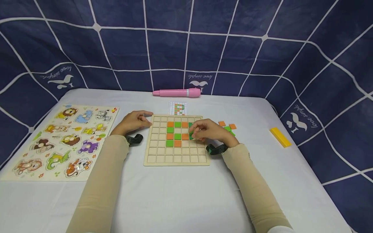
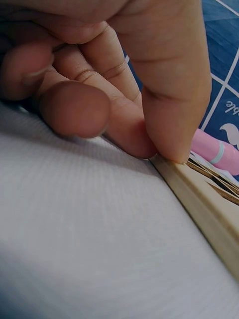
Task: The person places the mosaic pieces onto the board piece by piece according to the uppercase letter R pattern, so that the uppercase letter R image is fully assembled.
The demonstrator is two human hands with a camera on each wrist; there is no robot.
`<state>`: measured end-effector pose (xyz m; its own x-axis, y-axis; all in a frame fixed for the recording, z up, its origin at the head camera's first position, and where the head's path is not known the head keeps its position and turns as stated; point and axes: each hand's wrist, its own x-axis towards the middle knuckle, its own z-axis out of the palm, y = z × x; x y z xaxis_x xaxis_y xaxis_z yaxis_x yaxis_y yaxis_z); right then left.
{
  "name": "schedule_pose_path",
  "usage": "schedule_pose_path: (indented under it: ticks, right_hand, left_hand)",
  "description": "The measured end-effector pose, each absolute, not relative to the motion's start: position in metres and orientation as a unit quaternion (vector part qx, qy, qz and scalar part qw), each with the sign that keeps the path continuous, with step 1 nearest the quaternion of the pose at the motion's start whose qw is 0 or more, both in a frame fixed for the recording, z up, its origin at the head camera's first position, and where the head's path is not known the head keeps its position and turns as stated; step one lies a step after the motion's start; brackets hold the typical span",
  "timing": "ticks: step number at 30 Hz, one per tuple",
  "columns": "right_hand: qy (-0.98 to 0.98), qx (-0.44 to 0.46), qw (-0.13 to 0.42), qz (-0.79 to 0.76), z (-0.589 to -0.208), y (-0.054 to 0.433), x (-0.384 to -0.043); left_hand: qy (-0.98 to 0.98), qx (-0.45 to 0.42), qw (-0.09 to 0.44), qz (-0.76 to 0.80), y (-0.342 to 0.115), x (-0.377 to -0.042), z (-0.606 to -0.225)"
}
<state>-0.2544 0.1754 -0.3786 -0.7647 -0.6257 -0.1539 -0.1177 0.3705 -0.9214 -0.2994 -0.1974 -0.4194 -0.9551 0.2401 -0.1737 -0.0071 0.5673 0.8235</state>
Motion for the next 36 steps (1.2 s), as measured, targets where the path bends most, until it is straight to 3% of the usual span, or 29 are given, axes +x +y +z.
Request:
schedule_pose_path:
  ticks: [21,36]
  right_hand:
    - [0.759,-0.074,0.124,-0.634,-0.377,0.309,-0.258]
    - [0.712,-0.004,0.128,-0.69,-0.392,0.343,-0.254]
  left_hand:
    - [0.875,0.069,0.133,0.46,-0.198,-0.299,-0.42]
    - [0.874,0.065,0.133,0.463,-0.198,-0.299,-0.421]
